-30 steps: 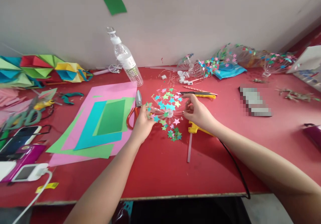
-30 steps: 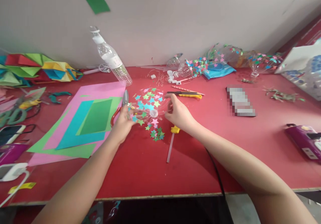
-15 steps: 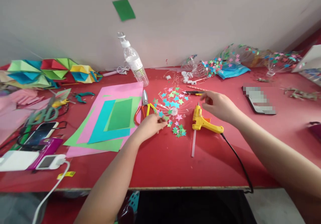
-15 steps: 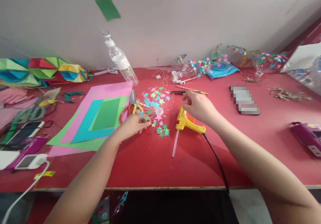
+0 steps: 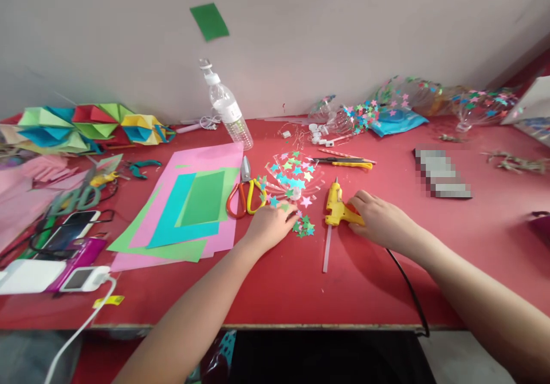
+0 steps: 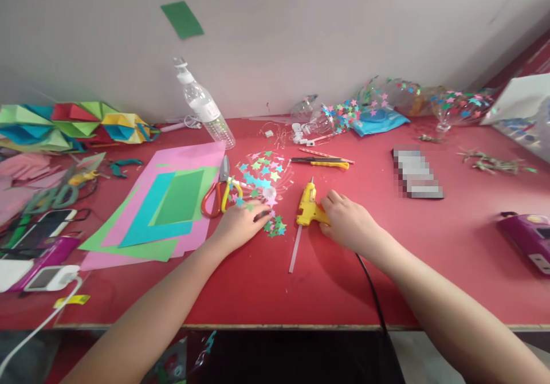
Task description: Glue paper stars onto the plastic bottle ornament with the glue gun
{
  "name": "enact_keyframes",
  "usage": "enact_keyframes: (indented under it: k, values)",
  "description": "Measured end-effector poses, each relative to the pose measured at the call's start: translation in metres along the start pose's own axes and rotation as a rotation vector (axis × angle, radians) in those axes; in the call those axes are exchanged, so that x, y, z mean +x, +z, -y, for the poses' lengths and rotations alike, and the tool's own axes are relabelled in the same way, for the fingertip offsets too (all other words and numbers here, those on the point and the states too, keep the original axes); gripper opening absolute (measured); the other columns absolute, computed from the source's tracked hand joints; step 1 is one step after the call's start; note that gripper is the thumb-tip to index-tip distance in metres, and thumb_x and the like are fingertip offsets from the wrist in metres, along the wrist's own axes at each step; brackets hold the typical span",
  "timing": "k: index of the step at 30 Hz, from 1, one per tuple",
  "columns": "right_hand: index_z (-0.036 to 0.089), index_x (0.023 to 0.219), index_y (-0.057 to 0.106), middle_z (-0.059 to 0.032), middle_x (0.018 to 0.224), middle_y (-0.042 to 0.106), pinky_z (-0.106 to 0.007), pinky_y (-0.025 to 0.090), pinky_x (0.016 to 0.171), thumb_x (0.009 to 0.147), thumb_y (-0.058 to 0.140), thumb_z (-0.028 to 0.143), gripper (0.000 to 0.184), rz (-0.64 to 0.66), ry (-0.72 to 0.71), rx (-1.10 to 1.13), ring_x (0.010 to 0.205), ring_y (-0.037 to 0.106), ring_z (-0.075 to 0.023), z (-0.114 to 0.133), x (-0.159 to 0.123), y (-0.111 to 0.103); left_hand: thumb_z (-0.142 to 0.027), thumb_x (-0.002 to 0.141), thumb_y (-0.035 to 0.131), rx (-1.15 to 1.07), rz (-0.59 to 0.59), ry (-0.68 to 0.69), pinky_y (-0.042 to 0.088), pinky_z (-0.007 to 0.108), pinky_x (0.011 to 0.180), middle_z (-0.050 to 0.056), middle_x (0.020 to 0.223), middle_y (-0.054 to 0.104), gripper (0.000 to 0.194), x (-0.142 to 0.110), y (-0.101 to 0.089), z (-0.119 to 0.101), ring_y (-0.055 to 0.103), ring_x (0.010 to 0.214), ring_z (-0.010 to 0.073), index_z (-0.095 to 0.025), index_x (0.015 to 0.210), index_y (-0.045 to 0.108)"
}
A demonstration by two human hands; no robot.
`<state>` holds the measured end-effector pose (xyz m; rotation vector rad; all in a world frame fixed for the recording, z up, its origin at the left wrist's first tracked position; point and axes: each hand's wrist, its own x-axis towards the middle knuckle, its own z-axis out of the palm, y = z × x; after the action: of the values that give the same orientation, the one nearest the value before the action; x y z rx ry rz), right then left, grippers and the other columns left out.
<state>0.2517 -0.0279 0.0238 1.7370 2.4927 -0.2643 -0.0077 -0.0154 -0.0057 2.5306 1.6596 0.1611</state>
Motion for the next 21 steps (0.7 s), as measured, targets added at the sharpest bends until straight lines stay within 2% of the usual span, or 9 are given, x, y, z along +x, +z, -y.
enact_keyframes:
  k: [4, 7, 13, 16, 18, 21]
  values:
    - [0.014, 0.112, 0.056, -0.0104, 0.109, 0.056, -0.033, 0.046, 0.073, 0.083, 0.052, 0.025, 0.031, -0.054, -0.029, -0.015, 0.093, 0.061, -0.0236, 0.003, -0.003, 0.004, -0.028, 0.093, 0.050, 0.066, -0.045, 0.069, 0.046, 0.030, 0.065, 0.009, 0.091, 0.071, 0.023, -0.003, 0.000, -0.005, 0.067, 0.080, 0.0231, -0.019, 0.098, 0.070]
    - [0.013, 0.108, 0.057, -0.0124, 0.108, 0.056, -0.034, 0.045, 0.075, 0.081, 0.049, 0.019, 0.029, -0.084, -0.067, -0.055, 0.098, 0.059, -0.0255, 0.009, -0.004, 0.003, -0.019, 0.094, 0.043, 0.143, -0.020, 0.114, 0.044, 0.030, 0.063, 0.010, 0.086, 0.069, 0.026, -0.005, 0.001, -0.008, 0.065, 0.074, 0.0221, -0.017, 0.091, 0.070]
    - [0.014, 0.109, 0.057, -0.0104, 0.105, 0.057, -0.032, 0.043, 0.064, 0.083, 0.049, 0.023, 0.029, -0.074, -0.069, -0.043, 0.080, 0.062, -0.0211, 0.009, -0.005, 0.003, -0.015, 0.093, 0.039, 0.222, -0.002, 0.122, 0.040, 0.029, 0.058, 0.011, 0.081, 0.066, 0.028, -0.006, -0.003, -0.012, 0.061, 0.069, 0.0208, -0.017, 0.085, 0.066]
    - [0.015, 0.115, 0.057, -0.0104, 0.108, 0.058, -0.033, 0.044, 0.067, 0.086, 0.054, 0.037, 0.037, -0.079, -0.072, -0.035, 0.079, 0.063, -0.0224, 0.006, -0.007, 0.001, -0.018, 0.094, 0.039, 0.109, -0.029, 0.107, 0.040, 0.029, 0.059, 0.011, 0.083, 0.066, 0.027, -0.007, -0.005, -0.015, 0.061, 0.070, 0.0211, -0.016, 0.084, 0.064]
    - [0.015, 0.115, 0.058, -0.0108, 0.109, 0.058, -0.036, 0.044, 0.071, 0.085, 0.056, 0.045, 0.042, -0.089, -0.074, -0.038, 0.081, 0.064, -0.0240, 0.007, -0.008, -0.001, -0.021, 0.094, 0.040, -0.050, -0.052, 0.098, 0.041, 0.030, 0.062, 0.011, 0.084, 0.066, 0.024, -0.009, -0.006, -0.020, 0.061, 0.073, 0.0215, -0.016, 0.084, 0.062]
    - [0.014, 0.111, 0.059, -0.0113, 0.105, 0.059, -0.036, 0.044, 0.073, 0.085, 0.056, 0.039, 0.036, -0.100, -0.080, -0.054, 0.089, 0.063, -0.0266, 0.011, -0.008, -0.002, -0.024, 0.092, 0.046, -0.410, -0.061, 0.046, 0.043, 0.028, 0.066, 0.005, 0.078, 0.064, 0.016, -0.013, -0.006, -0.029, 0.060, 0.073, 0.0180, -0.019, 0.084, 0.058]
